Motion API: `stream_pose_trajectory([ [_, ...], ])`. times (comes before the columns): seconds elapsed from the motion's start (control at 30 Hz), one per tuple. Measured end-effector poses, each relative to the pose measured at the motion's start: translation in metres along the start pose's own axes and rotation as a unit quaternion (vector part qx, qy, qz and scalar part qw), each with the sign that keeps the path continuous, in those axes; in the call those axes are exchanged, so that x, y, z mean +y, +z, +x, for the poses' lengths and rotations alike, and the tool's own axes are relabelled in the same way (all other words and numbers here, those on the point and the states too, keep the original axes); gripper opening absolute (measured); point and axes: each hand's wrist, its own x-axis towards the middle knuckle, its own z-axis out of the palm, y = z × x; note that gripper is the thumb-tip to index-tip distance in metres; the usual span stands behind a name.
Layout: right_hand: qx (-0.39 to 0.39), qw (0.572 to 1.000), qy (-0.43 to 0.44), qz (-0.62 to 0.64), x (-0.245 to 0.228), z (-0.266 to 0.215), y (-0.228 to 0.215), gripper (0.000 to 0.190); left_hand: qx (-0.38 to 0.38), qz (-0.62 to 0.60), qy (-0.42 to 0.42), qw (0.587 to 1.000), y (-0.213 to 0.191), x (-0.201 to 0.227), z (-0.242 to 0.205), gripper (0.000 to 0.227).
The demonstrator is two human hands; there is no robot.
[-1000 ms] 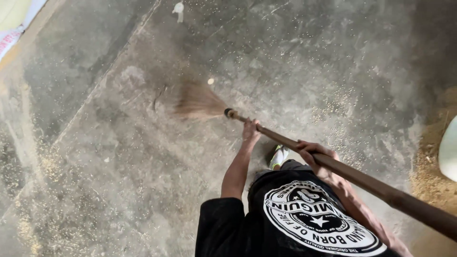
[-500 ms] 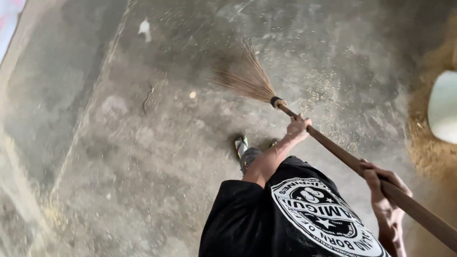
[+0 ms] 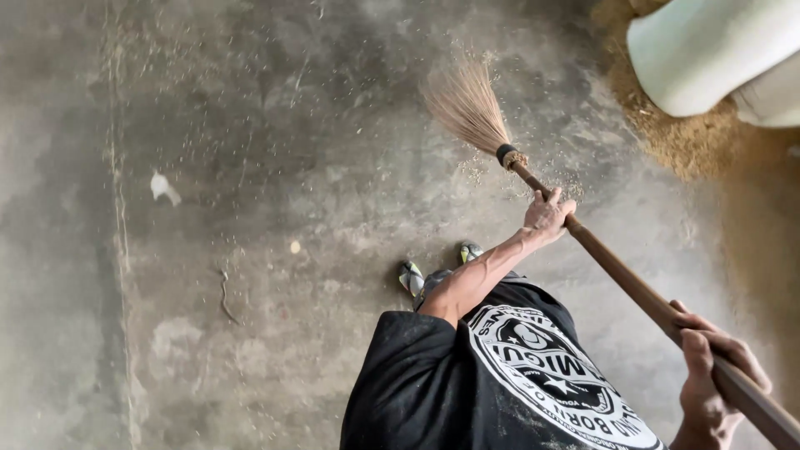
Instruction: Sweeping rice grains on the floor into a pile using a broom in a storage area.
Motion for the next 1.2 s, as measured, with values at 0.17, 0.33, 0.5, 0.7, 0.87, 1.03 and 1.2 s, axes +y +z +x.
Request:
stream_pose_trajectory([
  [0.17,-0.03,0.998,-0.053,-0.023,-0.008,-0.011,0.005,0.019,0.025,-0.008,0.017,1.0,-0.042,-0.007,-0.02,0.025],
  [0.33,-0.082,0.996,-0.041,0.009,-0.023,-0.005,0.047,0.015,0.146,-0.004,-0.004,0.989,-0.093,-0.058,-0.076,0.03],
  [0.5,-0.173,0.984,0.008,0.052,-0.013,0.011,0.101,0.009,0.224,-0.011,-0.084,0.971,-0.148,-0.119,-0.157,0.027],
  [0.7,-0.364,0.929,0.006,0.07,0.007,0.035,0.184,0.007,0.332,0.054,-0.207,0.919,-0.171,-0.188,-0.279,0.022],
  [0.87,-0.531,0.84,0.045,0.106,0.025,0.035,0.253,0.01,0.356,0.133,-0.348,0.857,-0.13,-0.229,-0.396,0.029],
  [1.03,-0.653,0.743,0.051,0.139,0.034,0.011,0.311,0.012,0.401,0.115,-0.434,0.799,-0.09,-0.209,-0.491,0.018],
  [1.2,-0.745,0.64,0.064,0.175,0.043,-0.025,0.349,0.016,0.374,0.032,-0.546,0.749,-0.046,-0.2,-0.539,0.009],
])
